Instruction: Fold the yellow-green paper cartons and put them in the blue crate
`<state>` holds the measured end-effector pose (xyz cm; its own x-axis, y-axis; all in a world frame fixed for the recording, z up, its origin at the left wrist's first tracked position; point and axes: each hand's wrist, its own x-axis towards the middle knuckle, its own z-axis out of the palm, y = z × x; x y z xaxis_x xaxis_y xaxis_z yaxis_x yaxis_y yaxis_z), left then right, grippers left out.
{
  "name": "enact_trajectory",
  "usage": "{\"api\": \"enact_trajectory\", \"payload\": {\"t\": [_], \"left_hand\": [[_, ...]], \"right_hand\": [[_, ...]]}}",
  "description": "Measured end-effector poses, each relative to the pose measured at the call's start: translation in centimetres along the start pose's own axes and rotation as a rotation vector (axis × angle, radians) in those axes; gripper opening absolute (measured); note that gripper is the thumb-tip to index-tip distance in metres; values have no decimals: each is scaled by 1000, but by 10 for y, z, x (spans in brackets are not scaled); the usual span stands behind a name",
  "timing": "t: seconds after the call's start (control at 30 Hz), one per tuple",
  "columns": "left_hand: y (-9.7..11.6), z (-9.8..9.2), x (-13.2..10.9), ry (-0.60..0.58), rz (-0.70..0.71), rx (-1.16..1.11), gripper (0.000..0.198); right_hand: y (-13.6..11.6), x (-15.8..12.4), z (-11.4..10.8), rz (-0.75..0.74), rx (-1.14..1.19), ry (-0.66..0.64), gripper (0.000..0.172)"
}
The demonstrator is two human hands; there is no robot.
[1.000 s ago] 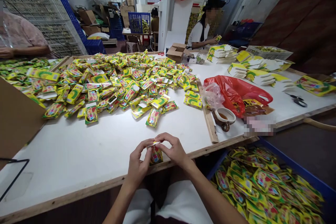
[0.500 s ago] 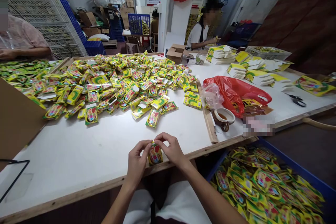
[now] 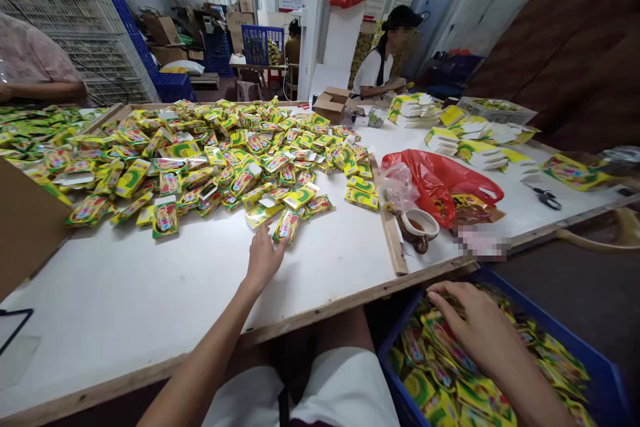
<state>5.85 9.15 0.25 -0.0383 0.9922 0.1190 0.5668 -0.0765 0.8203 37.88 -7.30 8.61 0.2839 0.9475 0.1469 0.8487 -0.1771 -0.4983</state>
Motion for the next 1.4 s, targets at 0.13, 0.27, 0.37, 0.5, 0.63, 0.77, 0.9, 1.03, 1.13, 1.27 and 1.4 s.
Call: {"api": "enact_trajectory", "payload": {"t": [0.13,0.27,0.37,0.5,0.63,0.77,0.9,1.03,1.13,1.27,1.4], "left_hand": [[6,16,26,-84,-62,48,52],[14,14,-10,-229,-19,-92,50],[17,2,-52,-310,42,-329,48],[15,-14,-84,-310,22,-441,48],[6,-23,-88,-381,-16,-500,40],[3,-24,-81,-339,3,-502,22],[6,-16,-72,-231,-2,-650,21],[5,-12,-71,-231,-42,-722,33],[5,-14,-74,-228,-37,-609,21],[14,-16,-76,-162,-30,-546,18],[21,-15,-73,-114,-50,-513,19]], "right_hand": [[-20,-4,29,50,268,-105,25],[-70,8,106,13,636,-120,19],[-97,16,148,-32,887,-136,22],[-111,14,169,-68,1073,-223,32],[-111,13,166,-149,1065,-388,31],[-115,27,160,-248,916,-395,9],[-122,42,163,-279,879,-286,4],[-121,41,167,-284,916,-291,15],[-118,34,164,-328,864,-315,9],[-123,31,157,-328,817,-286,12],[-132,36,155,-304,755,-244,14]]}}
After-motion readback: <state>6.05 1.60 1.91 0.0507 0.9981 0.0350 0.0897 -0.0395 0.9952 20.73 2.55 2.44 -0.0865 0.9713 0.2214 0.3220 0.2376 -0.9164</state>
